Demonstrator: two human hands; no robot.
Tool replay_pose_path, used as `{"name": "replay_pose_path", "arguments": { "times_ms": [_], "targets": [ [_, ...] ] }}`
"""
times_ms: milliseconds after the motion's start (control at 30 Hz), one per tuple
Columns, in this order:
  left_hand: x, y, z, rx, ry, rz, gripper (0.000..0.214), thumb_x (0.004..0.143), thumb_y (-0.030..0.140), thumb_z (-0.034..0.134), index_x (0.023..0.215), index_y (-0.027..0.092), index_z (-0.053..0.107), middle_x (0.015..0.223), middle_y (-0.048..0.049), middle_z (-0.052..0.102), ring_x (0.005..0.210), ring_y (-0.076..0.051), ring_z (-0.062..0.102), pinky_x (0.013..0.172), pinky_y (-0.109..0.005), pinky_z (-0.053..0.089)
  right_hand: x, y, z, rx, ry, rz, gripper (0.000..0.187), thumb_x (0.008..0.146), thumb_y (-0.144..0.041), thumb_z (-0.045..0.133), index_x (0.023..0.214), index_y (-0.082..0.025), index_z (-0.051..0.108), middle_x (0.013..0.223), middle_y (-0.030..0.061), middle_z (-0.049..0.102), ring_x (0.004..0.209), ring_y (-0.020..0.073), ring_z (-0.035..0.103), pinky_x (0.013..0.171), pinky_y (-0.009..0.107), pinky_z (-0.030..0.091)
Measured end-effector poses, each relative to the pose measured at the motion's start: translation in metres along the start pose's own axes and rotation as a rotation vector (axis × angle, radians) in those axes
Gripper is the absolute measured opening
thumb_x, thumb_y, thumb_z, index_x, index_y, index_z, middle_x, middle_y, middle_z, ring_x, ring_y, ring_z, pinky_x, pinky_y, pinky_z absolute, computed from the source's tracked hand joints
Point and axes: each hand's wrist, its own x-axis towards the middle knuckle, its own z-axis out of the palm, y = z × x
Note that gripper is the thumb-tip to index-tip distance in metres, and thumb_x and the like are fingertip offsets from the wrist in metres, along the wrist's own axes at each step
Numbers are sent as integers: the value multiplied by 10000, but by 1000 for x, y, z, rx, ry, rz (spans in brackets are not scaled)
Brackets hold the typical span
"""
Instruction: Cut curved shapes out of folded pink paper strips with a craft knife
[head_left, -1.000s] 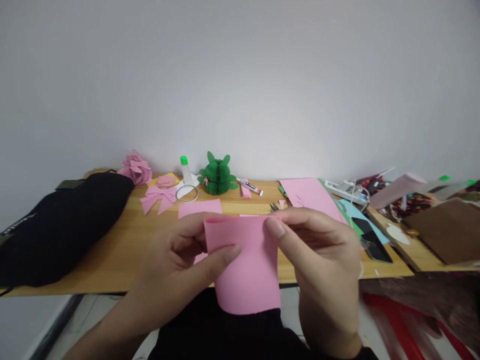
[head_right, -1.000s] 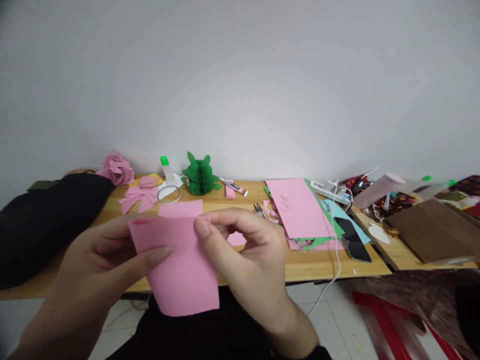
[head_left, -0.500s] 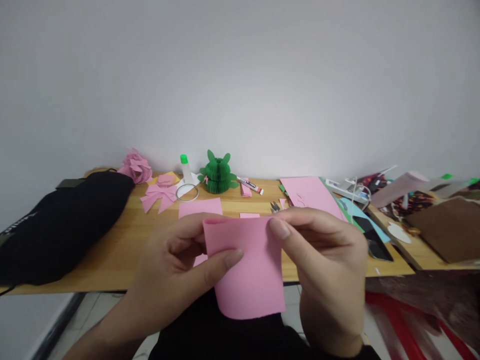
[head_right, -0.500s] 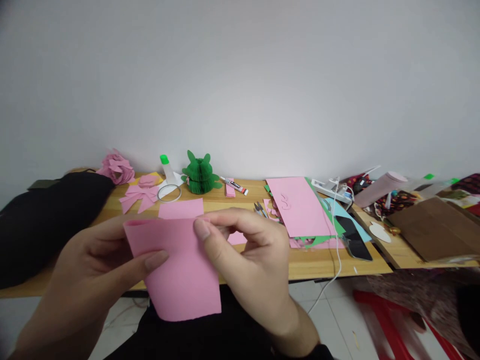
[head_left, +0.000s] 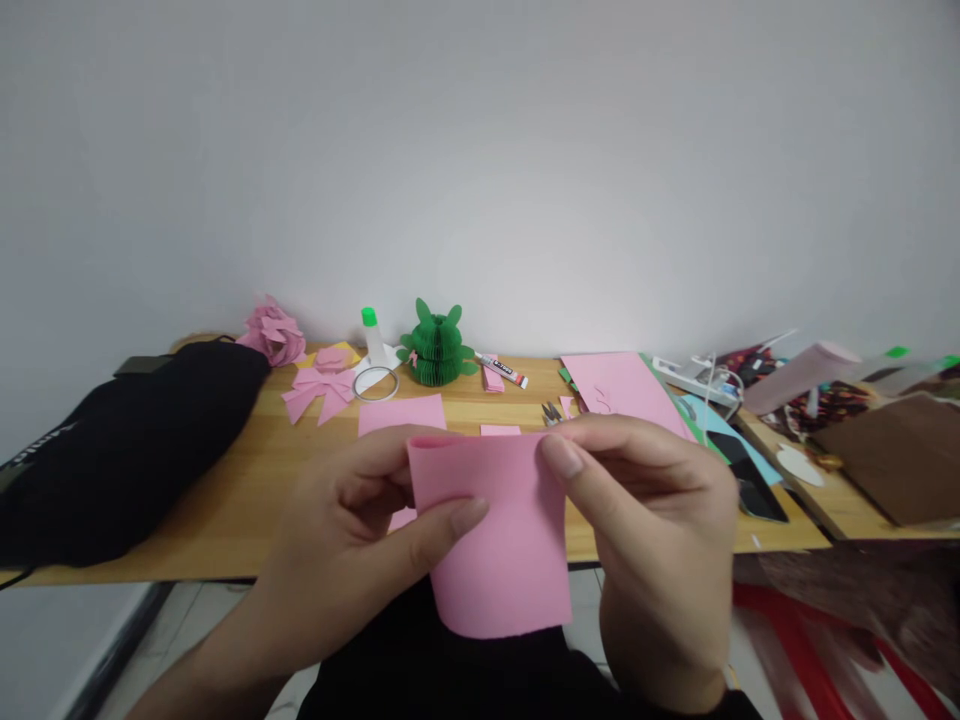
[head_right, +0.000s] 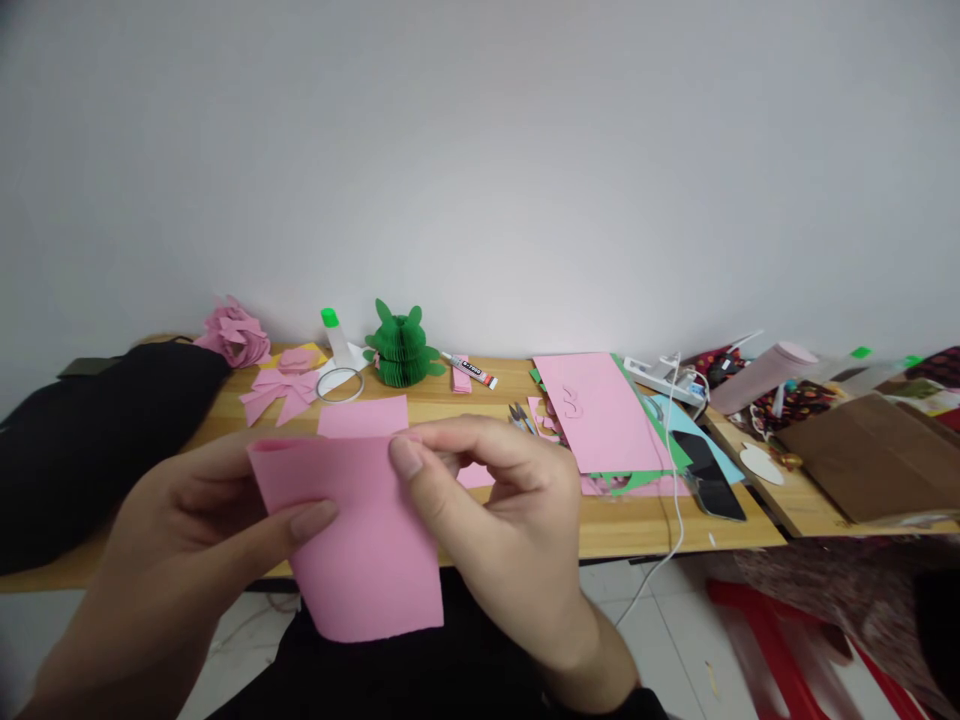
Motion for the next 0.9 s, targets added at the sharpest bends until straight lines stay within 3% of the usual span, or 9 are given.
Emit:
{"name": "replay_pose_path", "arguments": {
  "times_ms": [700,900],
  "targets": [
    [5,-2,2,-31,36,37,245,827,226,751,1006,392,757,881,89,779,778,-86,738,671,-101,586,0,5,-1,8,7,13,137,832,-192,742,813,-325,768,707,-79,740,602,58,618,563,152,512],
    [10,-4,5,-52,202,69,127,848,254,733,843,371,781,708,109,750,608,-32,677,555,-47,529,0,8,-2,-41,68,-31,136,816,-155,741,785,-285,767,701,-54,741,623,86,654,563,189,521]
  ]
}}
